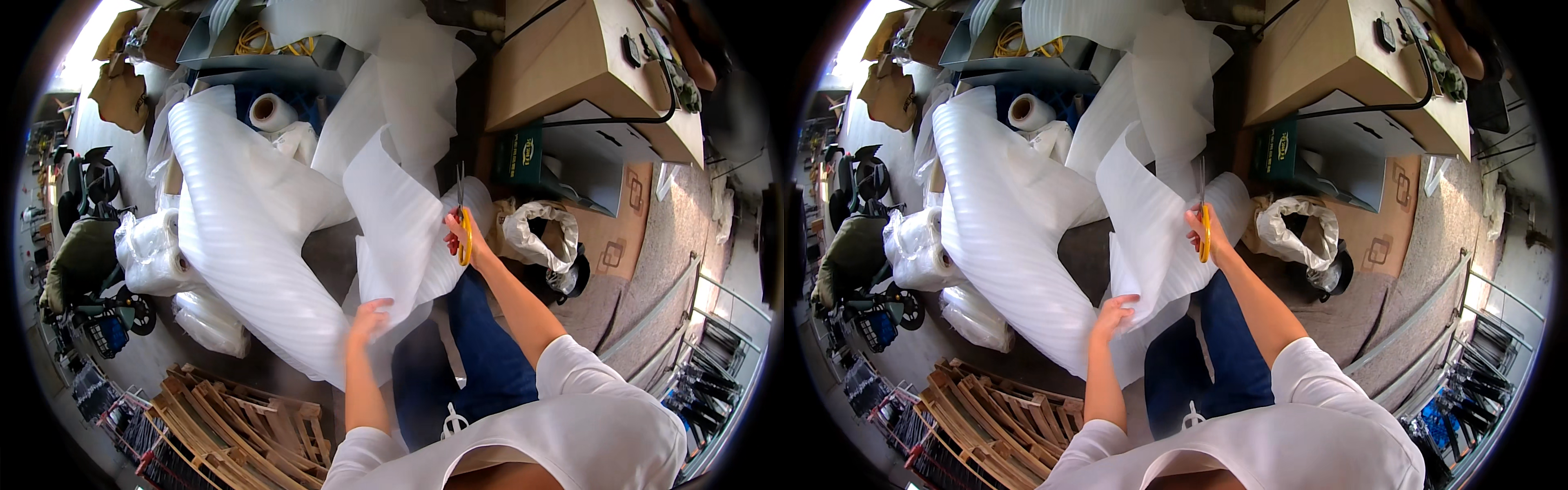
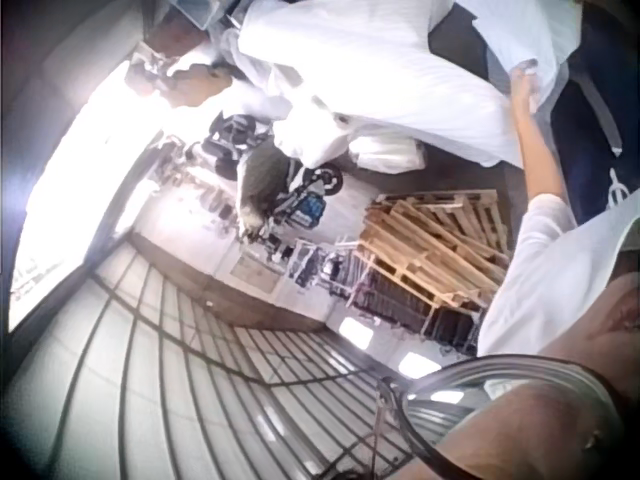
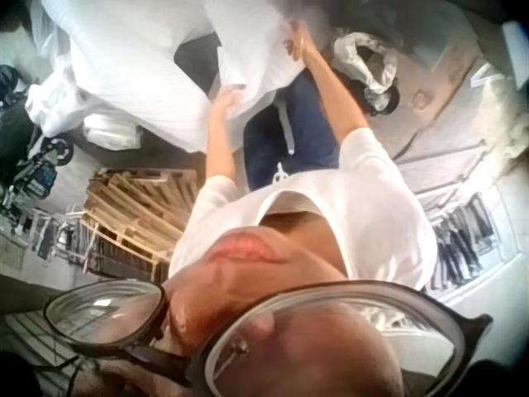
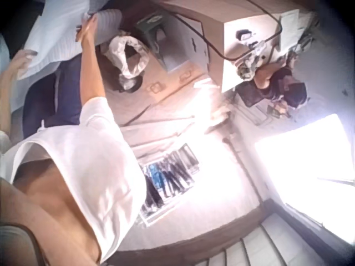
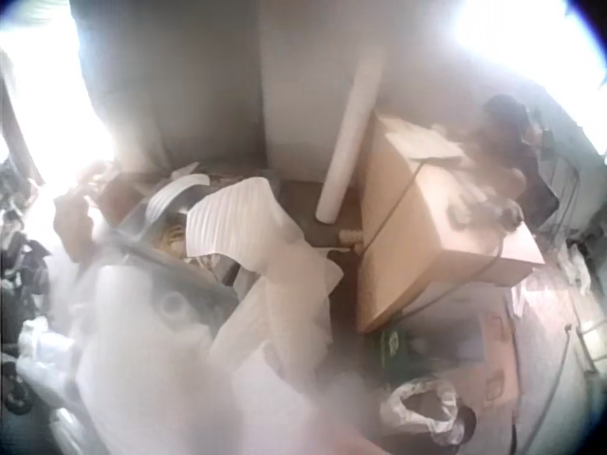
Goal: The person uses yellow-handled scissors to cut a large white sheet of bubble wrap into smaller pieces. They repeatedly lift, position, and cut the material, then fold and stack the cut pieces on the floor.
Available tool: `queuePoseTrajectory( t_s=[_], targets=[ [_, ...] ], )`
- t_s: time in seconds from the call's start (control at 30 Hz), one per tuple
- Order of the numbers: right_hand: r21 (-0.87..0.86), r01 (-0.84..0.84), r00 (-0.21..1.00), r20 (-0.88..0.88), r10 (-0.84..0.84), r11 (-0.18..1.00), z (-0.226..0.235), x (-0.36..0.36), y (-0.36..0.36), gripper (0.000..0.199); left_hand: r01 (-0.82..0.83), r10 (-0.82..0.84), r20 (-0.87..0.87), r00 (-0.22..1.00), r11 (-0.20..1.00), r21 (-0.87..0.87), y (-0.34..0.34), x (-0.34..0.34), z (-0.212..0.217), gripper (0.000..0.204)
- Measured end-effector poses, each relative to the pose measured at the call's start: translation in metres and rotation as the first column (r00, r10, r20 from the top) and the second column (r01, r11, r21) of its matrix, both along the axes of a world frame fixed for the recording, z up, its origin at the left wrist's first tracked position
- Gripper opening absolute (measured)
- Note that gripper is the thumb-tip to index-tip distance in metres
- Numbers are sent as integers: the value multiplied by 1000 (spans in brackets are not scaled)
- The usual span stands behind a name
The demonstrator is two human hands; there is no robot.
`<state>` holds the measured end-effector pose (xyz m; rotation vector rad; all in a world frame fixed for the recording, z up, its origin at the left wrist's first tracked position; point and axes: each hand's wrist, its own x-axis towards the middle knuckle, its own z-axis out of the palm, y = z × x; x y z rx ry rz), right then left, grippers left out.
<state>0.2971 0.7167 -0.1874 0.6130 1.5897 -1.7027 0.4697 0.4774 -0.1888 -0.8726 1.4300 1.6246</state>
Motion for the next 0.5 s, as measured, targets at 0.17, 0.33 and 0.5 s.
queuePoseTrajectory(
  t_s=[0.17,0.33,0.5],
  targets=[
    [133,-297,944,-107,312,945,29,-11,-28,65,100,-137,-273,952,984,-147,43,-55,14,40],
    [693,-238,889,-126,439,680,19,-16,-56,36,-119,112,-508,854,993,18,88,-112,56,35],
    [590,49,798,-508,323,806,24,-95,-48,31,-302,455,-396,798,870,390,68,-80,53,36]
  ],
)
